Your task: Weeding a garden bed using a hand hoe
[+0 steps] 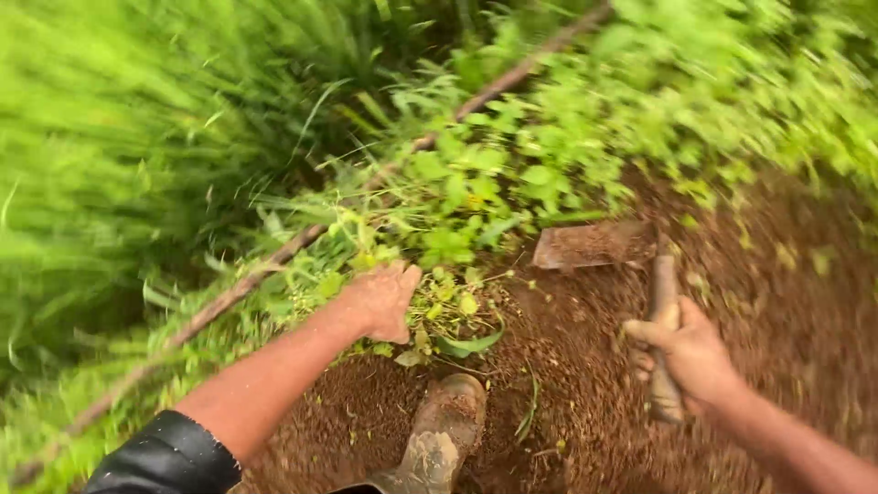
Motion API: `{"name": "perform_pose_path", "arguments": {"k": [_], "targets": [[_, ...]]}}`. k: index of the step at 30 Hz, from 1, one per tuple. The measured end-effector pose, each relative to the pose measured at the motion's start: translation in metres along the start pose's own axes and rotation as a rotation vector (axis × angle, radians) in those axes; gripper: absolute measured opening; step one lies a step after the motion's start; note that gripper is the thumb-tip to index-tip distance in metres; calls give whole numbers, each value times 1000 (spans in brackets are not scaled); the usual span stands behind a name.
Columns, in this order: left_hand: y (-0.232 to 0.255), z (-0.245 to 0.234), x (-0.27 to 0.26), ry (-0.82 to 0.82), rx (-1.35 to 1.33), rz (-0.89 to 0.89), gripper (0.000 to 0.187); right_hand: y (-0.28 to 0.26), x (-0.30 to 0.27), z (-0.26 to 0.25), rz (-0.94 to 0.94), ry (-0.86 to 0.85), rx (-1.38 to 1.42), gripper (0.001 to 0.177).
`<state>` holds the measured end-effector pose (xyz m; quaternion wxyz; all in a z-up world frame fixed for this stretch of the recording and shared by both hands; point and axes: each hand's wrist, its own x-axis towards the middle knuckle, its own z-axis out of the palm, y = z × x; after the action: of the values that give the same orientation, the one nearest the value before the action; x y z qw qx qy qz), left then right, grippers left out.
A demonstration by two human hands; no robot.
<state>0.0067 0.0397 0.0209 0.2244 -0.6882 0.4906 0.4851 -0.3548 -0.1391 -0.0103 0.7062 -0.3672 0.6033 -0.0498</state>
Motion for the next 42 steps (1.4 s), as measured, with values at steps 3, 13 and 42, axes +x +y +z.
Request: {"name": "perform_pose_path", "arguments": {"k": [3,13,42], "targets": [[-17,10,-18,53,-149,-59,83,-26,13,71,-21,-201,-151,40],[-91,95,-120,374,-769,-452,69,-27,9,279,-137,-608,-765,52],[-130,281,-219,570,-1061,-1118,55,103,-71,392,-303,-1018,-765,39]]}}
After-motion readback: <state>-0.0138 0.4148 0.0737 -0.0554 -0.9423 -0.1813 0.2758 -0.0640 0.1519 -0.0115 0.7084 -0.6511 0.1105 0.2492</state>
